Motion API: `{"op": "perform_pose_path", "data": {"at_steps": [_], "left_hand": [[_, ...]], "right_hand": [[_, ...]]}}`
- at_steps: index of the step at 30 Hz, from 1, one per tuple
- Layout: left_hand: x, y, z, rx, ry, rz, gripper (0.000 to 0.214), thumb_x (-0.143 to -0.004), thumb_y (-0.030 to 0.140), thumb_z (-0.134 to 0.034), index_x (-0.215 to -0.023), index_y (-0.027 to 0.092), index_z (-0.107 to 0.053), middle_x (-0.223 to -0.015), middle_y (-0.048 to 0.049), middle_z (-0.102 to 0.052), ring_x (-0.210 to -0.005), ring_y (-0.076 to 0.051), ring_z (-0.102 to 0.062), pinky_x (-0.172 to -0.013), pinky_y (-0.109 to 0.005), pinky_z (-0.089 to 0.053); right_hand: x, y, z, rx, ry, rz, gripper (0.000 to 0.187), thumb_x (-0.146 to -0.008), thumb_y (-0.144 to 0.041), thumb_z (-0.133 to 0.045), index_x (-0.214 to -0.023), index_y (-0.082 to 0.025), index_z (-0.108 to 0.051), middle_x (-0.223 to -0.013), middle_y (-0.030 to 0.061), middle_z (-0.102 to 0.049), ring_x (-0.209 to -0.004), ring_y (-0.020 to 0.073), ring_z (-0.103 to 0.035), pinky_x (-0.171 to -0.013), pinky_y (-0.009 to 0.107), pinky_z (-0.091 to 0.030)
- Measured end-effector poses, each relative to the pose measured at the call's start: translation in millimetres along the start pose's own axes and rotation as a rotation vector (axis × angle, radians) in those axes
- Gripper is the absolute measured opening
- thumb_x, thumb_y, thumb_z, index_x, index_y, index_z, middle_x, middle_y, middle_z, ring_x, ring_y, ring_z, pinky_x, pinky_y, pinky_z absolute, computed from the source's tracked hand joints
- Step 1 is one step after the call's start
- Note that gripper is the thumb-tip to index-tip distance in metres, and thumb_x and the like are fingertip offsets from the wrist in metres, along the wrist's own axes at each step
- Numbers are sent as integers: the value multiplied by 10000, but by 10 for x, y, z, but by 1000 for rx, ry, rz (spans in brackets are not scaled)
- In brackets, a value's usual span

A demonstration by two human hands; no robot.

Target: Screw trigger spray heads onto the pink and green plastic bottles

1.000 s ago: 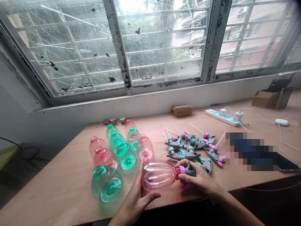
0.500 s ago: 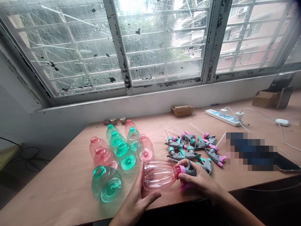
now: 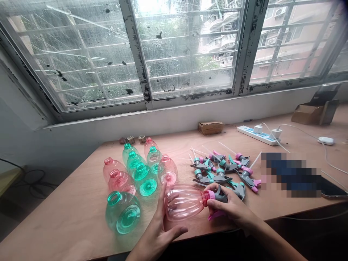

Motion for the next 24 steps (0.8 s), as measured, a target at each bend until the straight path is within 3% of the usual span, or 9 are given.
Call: {"op": "perform_pose_path", "data": {"at_steps": [4,9,16,24], "left_hand": [[24,-58,-4,72,-16,45,1158,-897,529,-723,-1650,280,120,-1758,-101,-125,-1614,-310,-130,-1314,-456,-92],[21,-88,-38,123,-41,47,1145,-911,506,-720,-1644,301,136,-1706,-111,-293,-1580,-307,-259,-1308,-474,-147],[15,-64,-25,62,-20,5,1084,-935,463,-702,-1642,359,114,-1751,-57,-156,-1571,-309,-273,-1304,-453,-164],[30,-11,5,9,5,20,1066,-936,455,-701,-1650,345,83,-1744,-67,-190,-1524,-320,-374,-1289,-454,-221]], "right_hand": [[-1,21,-4,-35,-5,-5,419,-827,-428,-847,-1052,-200,-577,-738,-2,-737,-628,191,-712,-685,357,-608],[-16,15,22,-33,13,17,414,-828,-418,-848,-1054,-192,-584,-717,-1,-737,-617,184,-705,-671,340,-600],[-11,39,6,-71,-7,12,408,-841,-403,-840,-1064,-192,-572,-707,-1,-740,-622,186,-703,-680,361,-606],[18,56,11,-33,-14,-6,418,-837,-398,-848,-1068,-201,-561,-723,-11,-756,-626,167,-707,-674,305,-577]]}}
Point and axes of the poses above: each hand's wrist, its own x-axis away from the middle knuckle, its own z-axis out of the back of the hand, y = z × x, the point moved 10 cm from there along -x, towards the middle knuckle
